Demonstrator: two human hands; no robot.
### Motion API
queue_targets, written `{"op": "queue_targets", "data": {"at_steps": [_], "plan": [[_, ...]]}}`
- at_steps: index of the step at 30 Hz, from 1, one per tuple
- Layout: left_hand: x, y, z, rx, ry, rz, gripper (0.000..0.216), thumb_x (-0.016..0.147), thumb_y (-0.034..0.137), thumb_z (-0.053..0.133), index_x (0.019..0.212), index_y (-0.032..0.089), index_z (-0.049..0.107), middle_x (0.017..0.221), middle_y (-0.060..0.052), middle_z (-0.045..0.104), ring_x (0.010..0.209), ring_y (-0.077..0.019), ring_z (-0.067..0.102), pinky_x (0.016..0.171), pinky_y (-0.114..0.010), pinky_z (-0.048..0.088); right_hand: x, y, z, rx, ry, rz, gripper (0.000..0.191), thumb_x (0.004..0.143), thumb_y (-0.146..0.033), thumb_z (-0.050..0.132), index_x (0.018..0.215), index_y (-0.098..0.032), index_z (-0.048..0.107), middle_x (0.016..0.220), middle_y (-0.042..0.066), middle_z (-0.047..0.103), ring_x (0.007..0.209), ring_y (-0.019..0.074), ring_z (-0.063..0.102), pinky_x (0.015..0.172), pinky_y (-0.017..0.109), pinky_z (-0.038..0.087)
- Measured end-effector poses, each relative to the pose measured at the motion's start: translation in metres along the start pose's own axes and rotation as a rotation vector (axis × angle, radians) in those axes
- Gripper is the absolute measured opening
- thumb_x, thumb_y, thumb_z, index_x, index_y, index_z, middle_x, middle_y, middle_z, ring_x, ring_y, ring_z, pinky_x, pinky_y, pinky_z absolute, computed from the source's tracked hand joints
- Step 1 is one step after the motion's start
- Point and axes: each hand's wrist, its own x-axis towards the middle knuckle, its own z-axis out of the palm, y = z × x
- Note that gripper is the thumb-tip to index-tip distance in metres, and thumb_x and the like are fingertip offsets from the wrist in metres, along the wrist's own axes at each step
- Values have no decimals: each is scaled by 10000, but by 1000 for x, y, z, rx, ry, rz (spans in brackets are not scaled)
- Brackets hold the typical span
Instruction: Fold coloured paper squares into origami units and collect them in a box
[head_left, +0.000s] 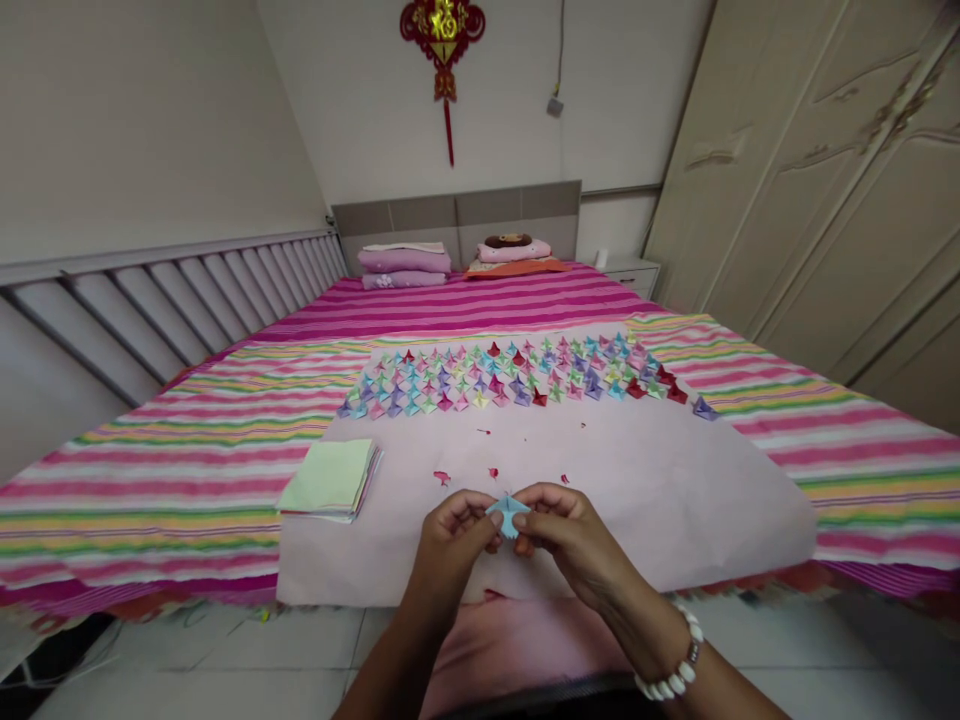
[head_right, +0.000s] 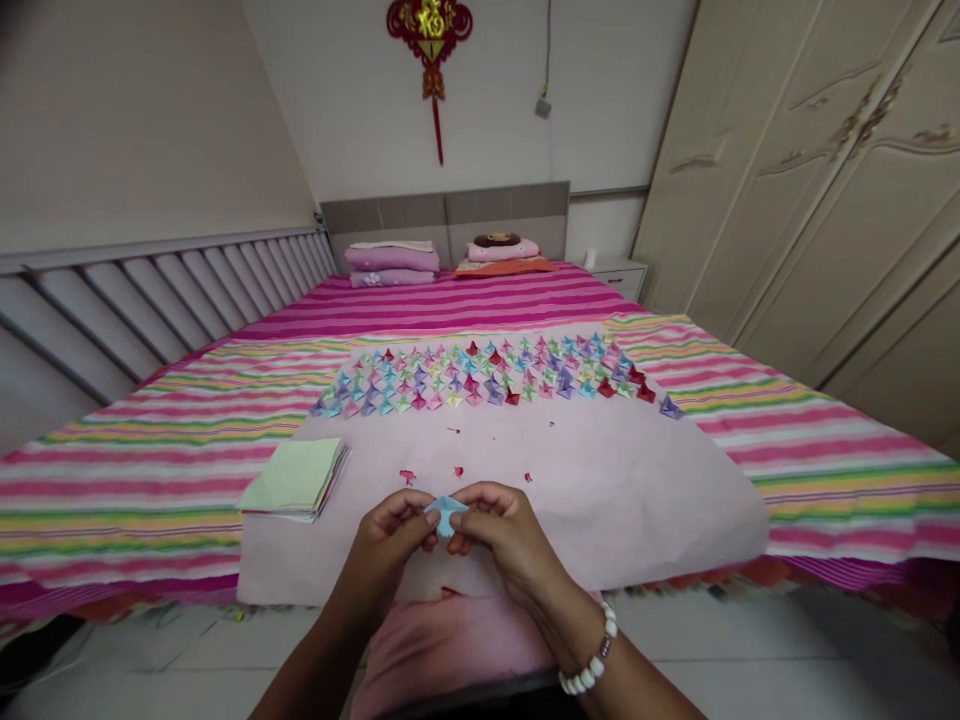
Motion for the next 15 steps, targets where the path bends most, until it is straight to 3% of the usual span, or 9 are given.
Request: {"op": "queue_targets", "data": {"at_steps": [11, 15], "plan": [[-1, -1, -3, -22, -84, 111, 79, 726, 157, 637, 725, 185, 711, 628, 13, 614, 624, -121, 546, 625, -238, 419, -2, -3, 4, 47, 43, -9, 96, 566, -155, 723, 660, -143, 739, 535, 27, 686, 449, 117, 587, 470, 223, 418], [-3, 2, -5, 58, -94, 153, 120, 770, 216, 608, 718, 177, 708, 637, 1, 609, 629, -132, 541, 634, -253, 417, -4, -1, 5, 48, 47, 11, 106, 567, -151, 719, 669, -144, 748, 530, 27, 685, 450, 116, 590, 490, 227, 423]]}}
